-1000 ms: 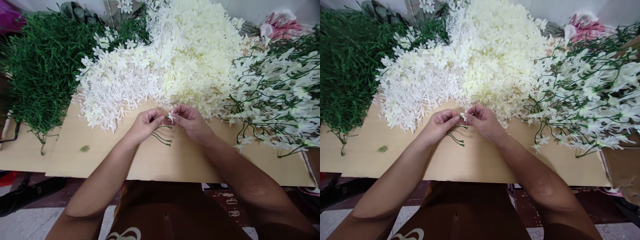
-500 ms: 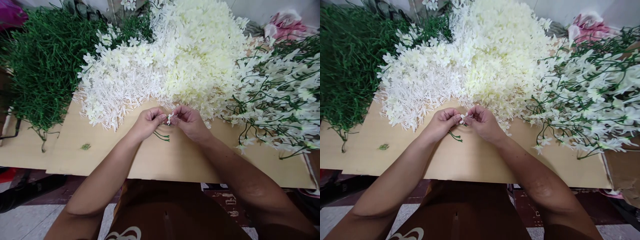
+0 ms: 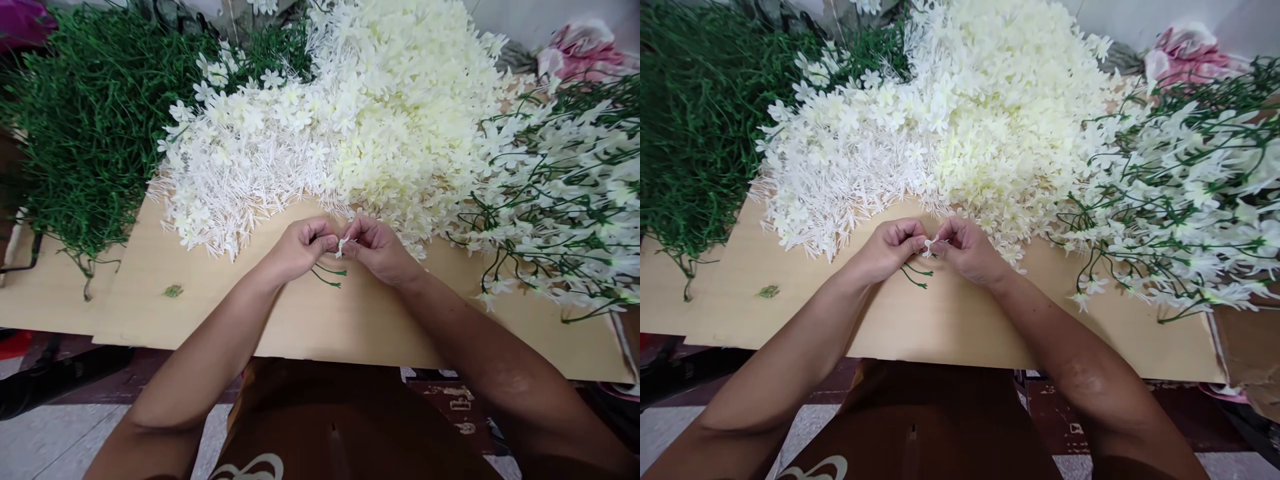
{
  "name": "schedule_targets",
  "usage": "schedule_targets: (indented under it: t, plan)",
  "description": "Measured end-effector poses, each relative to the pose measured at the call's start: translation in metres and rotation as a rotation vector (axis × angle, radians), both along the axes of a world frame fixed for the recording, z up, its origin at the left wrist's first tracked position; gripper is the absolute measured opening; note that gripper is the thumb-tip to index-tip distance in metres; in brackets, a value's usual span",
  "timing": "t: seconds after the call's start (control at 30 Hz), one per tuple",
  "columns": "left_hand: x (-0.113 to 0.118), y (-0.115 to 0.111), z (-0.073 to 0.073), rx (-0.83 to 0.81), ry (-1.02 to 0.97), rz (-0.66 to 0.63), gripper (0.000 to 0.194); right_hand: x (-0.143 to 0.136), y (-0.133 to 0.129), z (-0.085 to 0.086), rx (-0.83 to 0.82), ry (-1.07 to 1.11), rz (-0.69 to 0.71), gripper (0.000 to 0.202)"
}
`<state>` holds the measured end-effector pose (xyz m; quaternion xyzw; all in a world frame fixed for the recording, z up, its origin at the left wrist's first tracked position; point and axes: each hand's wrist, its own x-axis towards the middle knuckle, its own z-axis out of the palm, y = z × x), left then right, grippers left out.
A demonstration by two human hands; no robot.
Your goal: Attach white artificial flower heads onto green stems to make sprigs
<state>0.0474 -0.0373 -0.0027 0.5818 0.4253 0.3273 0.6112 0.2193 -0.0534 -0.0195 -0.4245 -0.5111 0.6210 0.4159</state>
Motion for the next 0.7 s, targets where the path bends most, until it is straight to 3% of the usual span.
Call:
schedule_targets:
  t: [0.27,0.47,0.7]
  plan:
    - [-0.001,-0.001,0.003,-0.025,0.028,-0.017,0.024,-0.003,0.001,0.002,-0.031,-0.064,0.005,0.049]
    - [-0.003,0.0,0.005,-0.044,0.026,-0.029,0.036,-0.004,0.002,0.003,-0.127,0.071,-0.04,0.047]
    - [-0.008,0.002,0.012,0.002,0.054,-0.221,0.054,0.005,0.003,-0.001,-0.219,0.257,0.024,0.04]
